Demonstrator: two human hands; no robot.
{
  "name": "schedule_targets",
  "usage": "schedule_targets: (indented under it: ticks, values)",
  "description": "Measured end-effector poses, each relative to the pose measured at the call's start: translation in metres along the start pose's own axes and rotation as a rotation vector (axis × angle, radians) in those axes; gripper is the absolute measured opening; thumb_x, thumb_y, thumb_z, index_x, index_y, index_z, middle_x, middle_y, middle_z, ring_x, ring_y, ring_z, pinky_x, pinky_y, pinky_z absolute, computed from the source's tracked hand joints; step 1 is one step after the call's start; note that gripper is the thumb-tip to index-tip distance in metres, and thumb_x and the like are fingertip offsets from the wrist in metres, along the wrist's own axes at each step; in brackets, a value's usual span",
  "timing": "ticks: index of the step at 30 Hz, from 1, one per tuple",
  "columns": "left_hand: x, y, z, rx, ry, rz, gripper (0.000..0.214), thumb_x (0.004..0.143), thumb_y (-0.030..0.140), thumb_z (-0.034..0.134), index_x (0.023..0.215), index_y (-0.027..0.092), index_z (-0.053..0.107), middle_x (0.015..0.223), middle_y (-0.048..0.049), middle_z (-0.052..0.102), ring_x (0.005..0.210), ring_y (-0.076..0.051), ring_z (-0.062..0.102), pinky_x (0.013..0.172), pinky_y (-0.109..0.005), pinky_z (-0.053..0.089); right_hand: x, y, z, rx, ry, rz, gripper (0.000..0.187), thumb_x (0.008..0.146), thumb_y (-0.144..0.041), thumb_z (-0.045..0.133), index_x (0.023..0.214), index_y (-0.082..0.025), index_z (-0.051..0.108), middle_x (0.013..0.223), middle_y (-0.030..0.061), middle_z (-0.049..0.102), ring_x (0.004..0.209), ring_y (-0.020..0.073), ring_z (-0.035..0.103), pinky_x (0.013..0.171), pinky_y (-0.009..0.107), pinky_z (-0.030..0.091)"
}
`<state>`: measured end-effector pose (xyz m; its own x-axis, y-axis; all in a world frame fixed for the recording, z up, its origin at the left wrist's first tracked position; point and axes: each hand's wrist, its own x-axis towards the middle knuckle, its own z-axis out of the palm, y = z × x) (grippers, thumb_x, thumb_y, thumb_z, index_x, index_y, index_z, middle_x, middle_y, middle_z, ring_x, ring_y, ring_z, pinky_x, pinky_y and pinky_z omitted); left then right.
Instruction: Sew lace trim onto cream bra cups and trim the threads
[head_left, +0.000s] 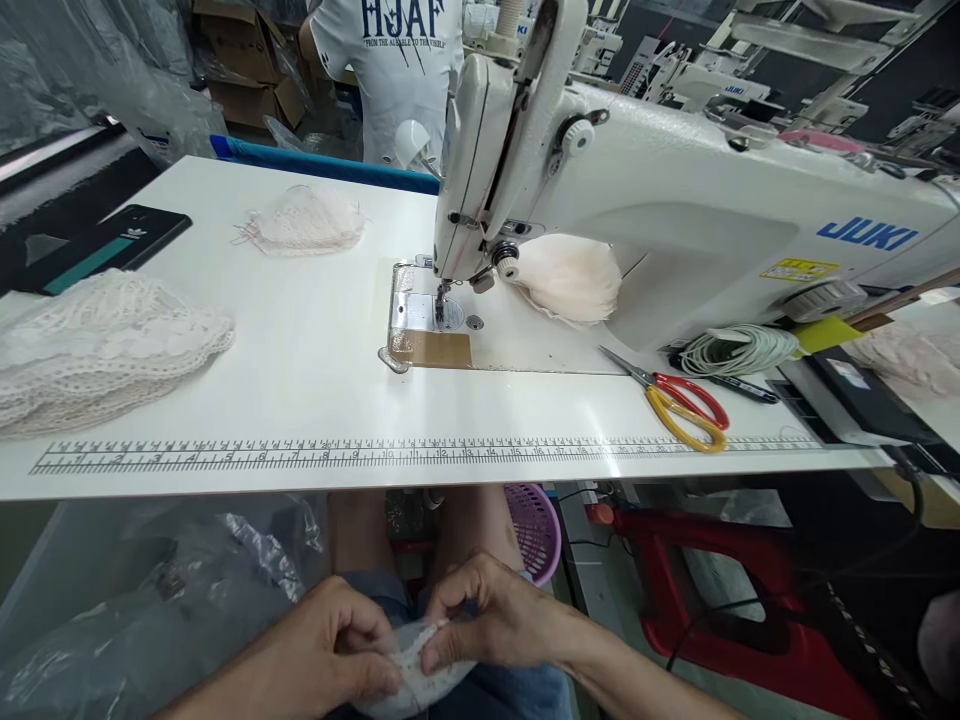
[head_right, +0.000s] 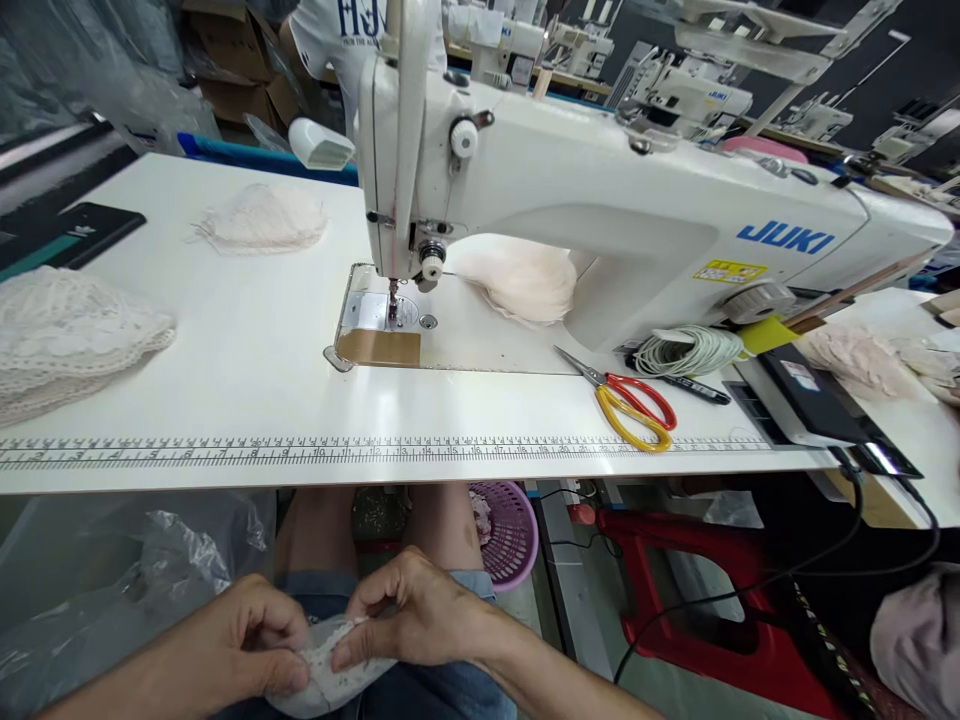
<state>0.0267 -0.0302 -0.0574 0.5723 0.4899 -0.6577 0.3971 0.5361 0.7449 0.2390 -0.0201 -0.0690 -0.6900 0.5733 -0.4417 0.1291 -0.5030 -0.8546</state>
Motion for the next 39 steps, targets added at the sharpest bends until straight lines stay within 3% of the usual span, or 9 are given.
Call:
schedule_targets:
  ticks: [8, 17, 25, 31, 39]
  values:
    - [0.003, 0.005, 0.003, 0.064, 0.027, -0.003, 0.035, 0.062, 0.036, 0.071, 0.048, 0.017, 0.045, 0.046, 0.0083, 0.024, 0.048, -0.007, 0.02, 0.045, -0.024, 0.012, 0.002, 0.0, 0.0, -0.032, 0.008, 0.008, 0.043, 0.059, -0.049, 0.079, 0.074, -0.01, 0.072, 0.062, -0.0003, 0.06, 0.054, 0.0079, 0.049, 0.052, 0.018, 0.038]
    - [0.004, 0.003, 0.004, 0.042, 0.073, -0.019, 0.022, 0.063, 0.031, 0.069, 0.053, 0.012, 0.062, 0.044, 0.0067, 0.034, 0.046, -0.007, 0.027, 0.044, -0.022, 0.015, -0.001, -0.004, -0.004, 0.018, -0.012, 0.064, 0.042, 0.059, -0.046, 0.079, 0.077, -0.009, 0.073, 0.065, 0.001, 0.062, 0.056, 0.0078, 0.05, 0.055, 0.017, 0.04]
    - [0.005, -0.005, 0.003, -0.063, 0.038, -0.017, 0.028, 0.06, 0.038, 0.076, 0.056, 0.01, 0.071, 0.043, 0.0054, 0.038, 0.044, -0.007, 0.027, 0.044, -0.02, 0.019, -0.003, -0.001, -0.006, 0.059, -0.064, 0.022, 0.045, 0.054, -0.047, 0.081, 0.08, -0.011, 0.073, 0.067, -0.0001, 0.062, 0.057, 0.0071, 0.05, 0.055, 0.016, 0.04]
    - [0.006, -0.003, 0.002, -0.033, 0.042, -0.001, 0.036, 0.059, 0.045, 0.077, 0.056, 0.01, 0.069, 0.046, 0.0037, 0.043, 0.048, -0.008, 0.033, 0.046, -0.021, 0.02, -0.005, -0.001, -0.006, 0.058, -0.035, 0.031, 0.045, 0.052, -0.047, 0.082, 0.078, -0.011, 0.073, 0.066, 0.0001, 0.062, 0.056, 0.0076, 0.05, 0.054, 0.017, 0.04]
    - [0.008, -0.001, 0.003, -0.011, -0.027, 0.03, 0.041, 0.062, 0.05, 0.072, 0.054, 0.014, 0.053, 0.05, 0.0068, 0.031, 0.051, -0.008, 0.025, 0.046, -0.023, 0.014, -0.005, -0.004, -0.006, -0.091, -0.022, 0.029, 0.043, 0.06, -0.048, 0.079, 0.08, -0.01, 0.073, 0.066, -0.0003, 0.061, 0.058, 0.0086, 0.05, 0.055, 0.017, 0.039]
